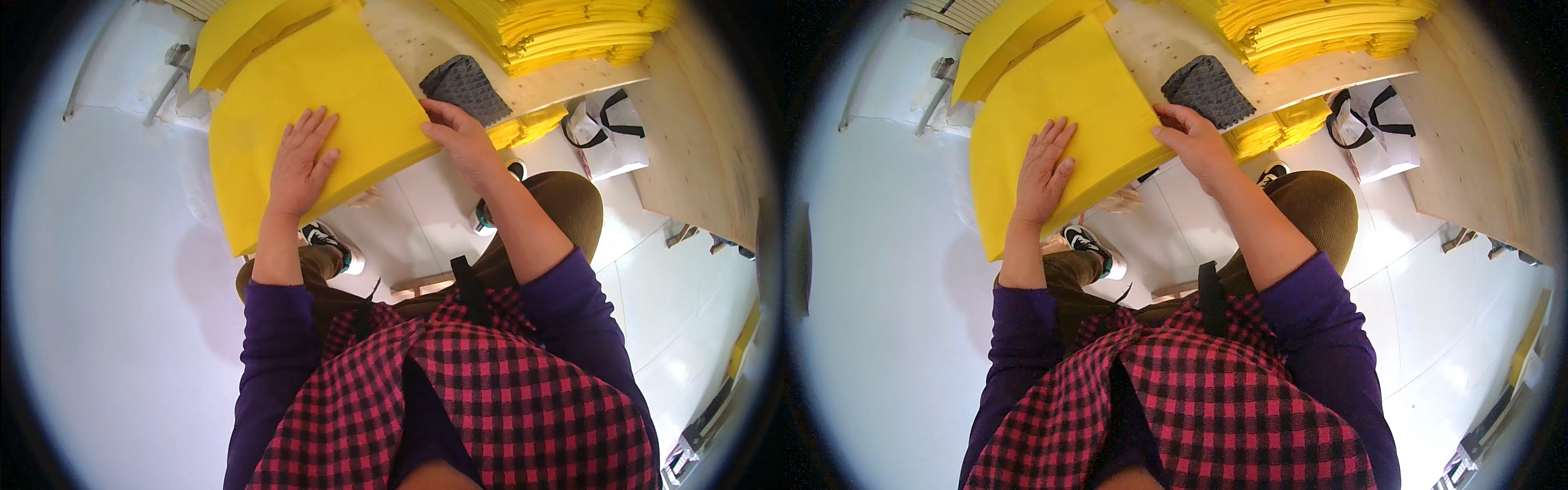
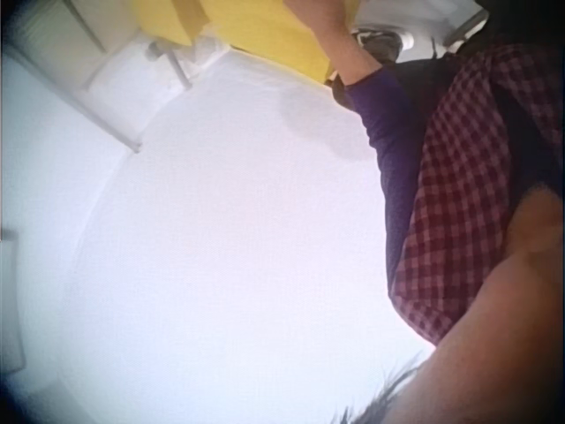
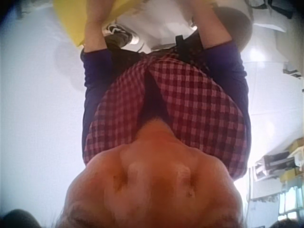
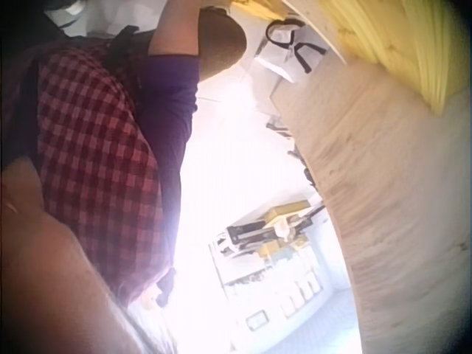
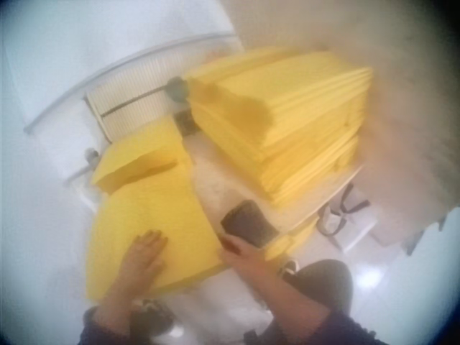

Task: The person repeatedly folds large yellow fabric sheets in half and stacks them on a wooden workbench. They handle each sheet one at a time, aligning edges and pressing folds before placing the folded piece onto a growing stack.

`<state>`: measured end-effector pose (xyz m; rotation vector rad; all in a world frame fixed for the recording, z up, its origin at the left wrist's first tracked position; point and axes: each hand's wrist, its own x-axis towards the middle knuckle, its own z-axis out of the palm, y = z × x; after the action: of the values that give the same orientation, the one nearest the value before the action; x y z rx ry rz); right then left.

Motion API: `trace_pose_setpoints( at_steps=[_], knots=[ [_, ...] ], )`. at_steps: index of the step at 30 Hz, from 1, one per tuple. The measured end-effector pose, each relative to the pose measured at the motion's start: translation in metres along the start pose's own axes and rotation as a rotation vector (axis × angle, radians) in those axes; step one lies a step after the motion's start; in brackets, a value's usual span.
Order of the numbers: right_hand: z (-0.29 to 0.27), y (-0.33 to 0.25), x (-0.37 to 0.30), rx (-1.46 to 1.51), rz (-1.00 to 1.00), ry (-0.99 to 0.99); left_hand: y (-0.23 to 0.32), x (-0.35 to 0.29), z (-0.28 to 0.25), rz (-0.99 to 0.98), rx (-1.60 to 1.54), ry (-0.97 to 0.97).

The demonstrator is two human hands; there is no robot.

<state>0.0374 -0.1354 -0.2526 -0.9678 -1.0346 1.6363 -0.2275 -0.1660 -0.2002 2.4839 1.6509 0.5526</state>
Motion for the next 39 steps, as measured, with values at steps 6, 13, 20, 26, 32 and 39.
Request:
trace_pose_setpoints(
  at_steps=[6, 13, 20, 26, 32, 39],
  knots=[
    [0.0016, -0.004, -0.0004, 0.012, 0.024, 0.011, 0.0015, 0.0006, -0.0014, -0.005, 0.012, -0.007],
    [0.0035, -0.0054, 0.0008, 0.026, 0.034, 0.013, 0.0008, -0.0003, -0.0018, 0.006, 0.009, 0.003],
    [0.0065, -0.0092, 0.0016, 0.035, 0.049, 0.028, -0.0003, -0.0001, -0.0006, 0.002, 0.013, 0.005],
    [0.0059, -0.0078, 0.0045, 0.055, 0.064, 0.038, -0.0015, -0.0008, 0.0002, 0.001, 0.01, 0.006],
    [0.0053, -0.0054, 0.0074, 0.063, 0.058, 0.043, -0.0029, -0.0008, 0.0005, 0.007, 0.011, 0.004],
    [0.0073, -0.0079, 0.0072, 0.043, 0.054, 0.034, -0.0048, -0.002, 0.0016, 0.012, 0.013, 0.013]
  ],
)
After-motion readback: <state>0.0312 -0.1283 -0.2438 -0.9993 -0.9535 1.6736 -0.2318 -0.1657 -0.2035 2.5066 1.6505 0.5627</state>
